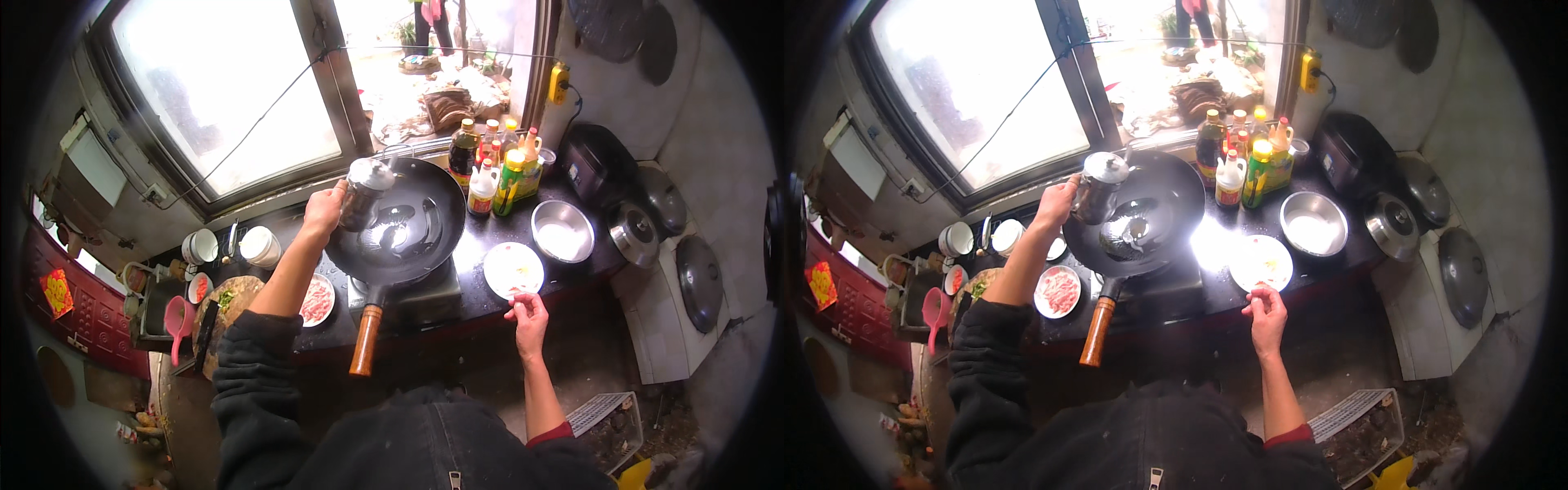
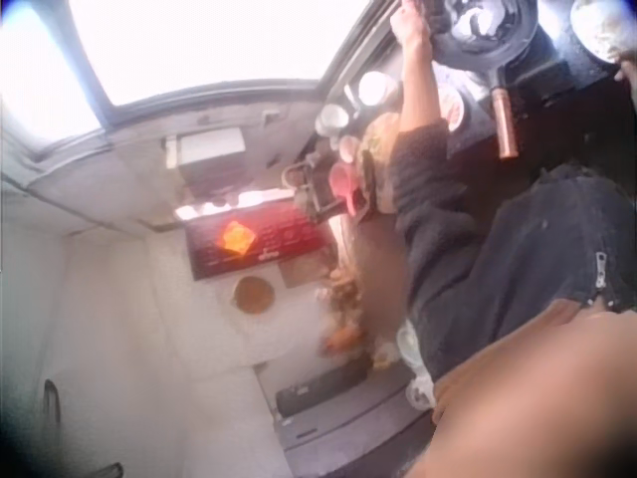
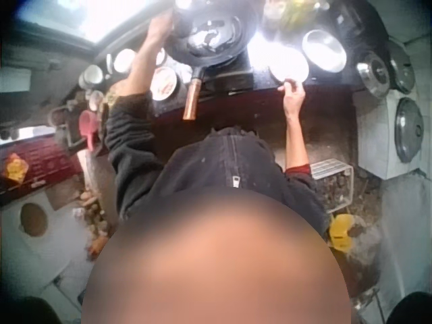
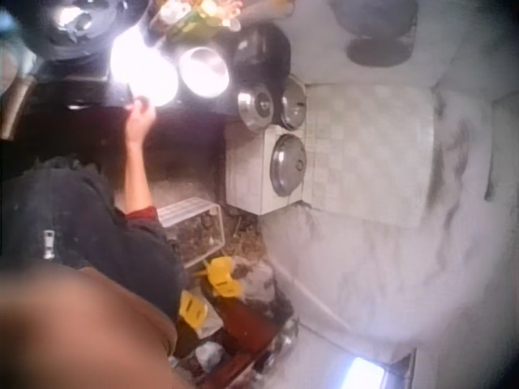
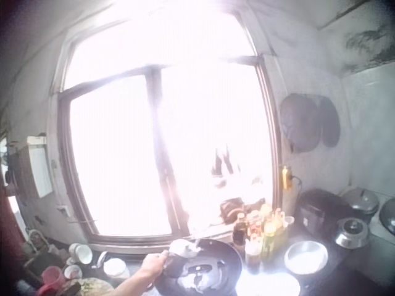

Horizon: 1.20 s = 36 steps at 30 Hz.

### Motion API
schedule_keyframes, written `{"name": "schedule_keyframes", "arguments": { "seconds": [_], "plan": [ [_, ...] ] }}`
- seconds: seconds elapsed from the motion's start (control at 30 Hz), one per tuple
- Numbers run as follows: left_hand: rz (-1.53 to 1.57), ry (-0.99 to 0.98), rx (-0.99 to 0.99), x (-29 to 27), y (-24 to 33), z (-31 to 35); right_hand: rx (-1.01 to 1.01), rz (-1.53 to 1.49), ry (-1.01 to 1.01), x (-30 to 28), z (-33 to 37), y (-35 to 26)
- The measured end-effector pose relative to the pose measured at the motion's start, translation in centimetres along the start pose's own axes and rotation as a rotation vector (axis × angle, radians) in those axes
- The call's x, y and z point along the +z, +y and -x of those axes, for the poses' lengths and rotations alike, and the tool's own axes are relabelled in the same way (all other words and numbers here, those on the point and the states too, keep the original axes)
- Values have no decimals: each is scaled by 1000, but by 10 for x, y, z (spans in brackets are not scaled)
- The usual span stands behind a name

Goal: The person peels garlic cloves by hand, then moves to the kitchen to wash hands and chop garlic on a wooden board. They stir a bowl of marinated meat, pour oil into a wok, and retrieve a bag of corn from a storage area.

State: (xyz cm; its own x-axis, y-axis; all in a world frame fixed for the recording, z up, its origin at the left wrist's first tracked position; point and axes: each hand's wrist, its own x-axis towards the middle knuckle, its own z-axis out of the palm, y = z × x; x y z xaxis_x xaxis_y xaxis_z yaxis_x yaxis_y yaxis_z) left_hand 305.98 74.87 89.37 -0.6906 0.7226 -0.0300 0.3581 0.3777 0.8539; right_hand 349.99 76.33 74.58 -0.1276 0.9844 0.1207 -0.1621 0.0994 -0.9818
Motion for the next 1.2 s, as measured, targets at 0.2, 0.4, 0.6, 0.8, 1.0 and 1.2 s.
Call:
{"name": "schedule_keyframes", "arguments": {
  "seconds": [0.2, 0.4, 0.6, 0.8, 1.0, 1.2],
  "plan": [
    [-35, 64, 26, -27, -48, -48, 40, 0, -27, 31, 23, -9],
    [-112, 99, 49, -74, -55, -24, 73, -38, -149, 76, 34, -8],
    [51, 62, 46, -108, -43, 30, 65, 8, -258, 105, 30, -6],
    [20, 22, 5, -134, -32, 71, 50, -18, -307, 124, 23, -3],
    [166, -12, -39, -148, -35, 85, 97, -38, -310, 133, 19, 2],
    [385, -28, -55, -153, -48, 78, 101, -42, -293, 136, 20, 7]
  ]
}}
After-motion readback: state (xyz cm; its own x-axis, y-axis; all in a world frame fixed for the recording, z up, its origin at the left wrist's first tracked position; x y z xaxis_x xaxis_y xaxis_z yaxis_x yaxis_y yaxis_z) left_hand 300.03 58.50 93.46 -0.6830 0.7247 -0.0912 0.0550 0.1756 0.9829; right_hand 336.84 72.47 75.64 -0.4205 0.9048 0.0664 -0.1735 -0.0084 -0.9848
